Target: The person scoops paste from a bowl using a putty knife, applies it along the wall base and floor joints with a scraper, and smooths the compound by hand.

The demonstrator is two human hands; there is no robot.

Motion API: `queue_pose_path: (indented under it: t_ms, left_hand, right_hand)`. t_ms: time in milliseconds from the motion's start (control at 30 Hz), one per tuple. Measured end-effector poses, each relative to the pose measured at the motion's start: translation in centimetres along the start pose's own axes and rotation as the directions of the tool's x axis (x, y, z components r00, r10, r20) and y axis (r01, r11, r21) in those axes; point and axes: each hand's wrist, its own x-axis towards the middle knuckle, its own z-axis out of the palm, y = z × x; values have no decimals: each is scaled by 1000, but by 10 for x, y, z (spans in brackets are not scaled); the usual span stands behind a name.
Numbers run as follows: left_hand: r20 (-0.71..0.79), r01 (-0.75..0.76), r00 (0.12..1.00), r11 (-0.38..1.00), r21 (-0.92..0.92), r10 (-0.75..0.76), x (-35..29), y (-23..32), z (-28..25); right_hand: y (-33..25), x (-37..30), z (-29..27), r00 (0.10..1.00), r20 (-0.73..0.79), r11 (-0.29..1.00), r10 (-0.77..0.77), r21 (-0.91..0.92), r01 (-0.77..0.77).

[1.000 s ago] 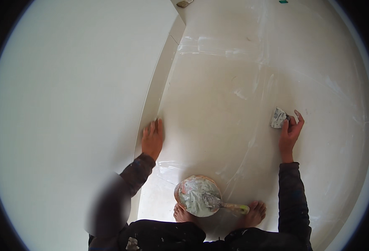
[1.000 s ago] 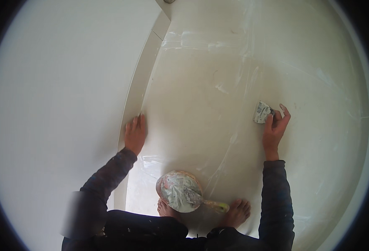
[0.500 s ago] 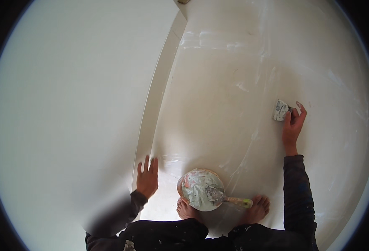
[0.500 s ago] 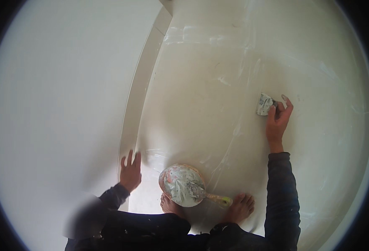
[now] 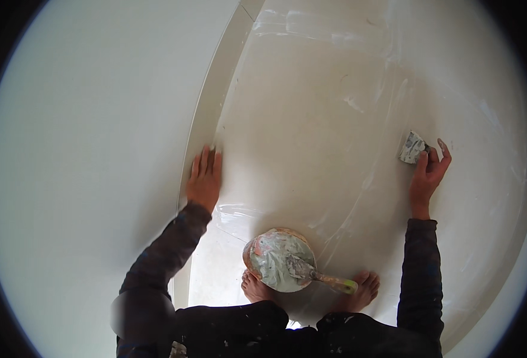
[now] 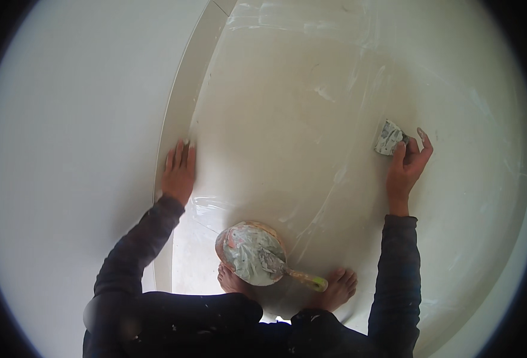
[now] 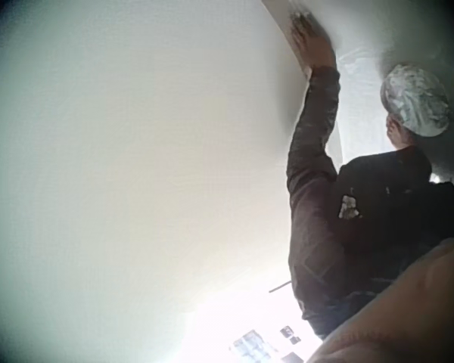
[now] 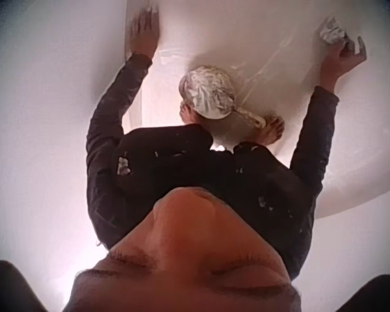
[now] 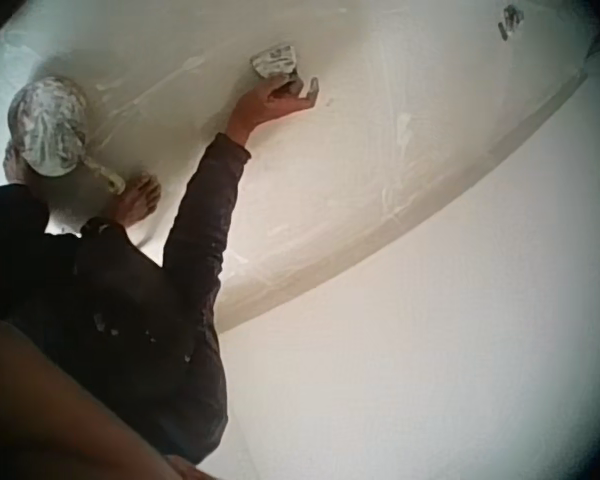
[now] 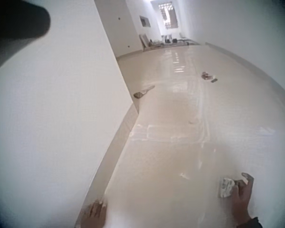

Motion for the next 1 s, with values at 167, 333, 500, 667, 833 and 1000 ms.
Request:
queue_pose_path:
  t_ms: [167, 333, 500, 667, 833, 1000]
  left_hand:
    - [267, 16, 963, 999, 36, -25, -120, 12, 9]
    - [411, -31, 912, 997, 75, -3, -164, 22, -6]
    - [319, -17, 947, 999, -47, 32, -126, 12, -56]
    - [-99, 11, 995, 991, -131, -24, 7, -22, -54]
    - [-50, -68, 996, 997, 21, 69, 31, -23, -32]
    - [164, -82, 983, 996, -32, 86, -60, -9, -20]
  right_hand:
    - [2, 0, 1, 999, 33, 999, -5, 31, 4]
    - [1, 2, 2, 999, 48, 999, -24, 38, 22]
    - [1, 6, 0, 999, 30, 999, -33, 27, 32]
    - [0, 5, 0, 999, 54, 1000, 6, 18, -7]
    - [4, 3, 0, 999, 46, 1000, 10, -16, -10]
    - [7, 4, -1, 1000, 20, 1000, 4, -5, -4]
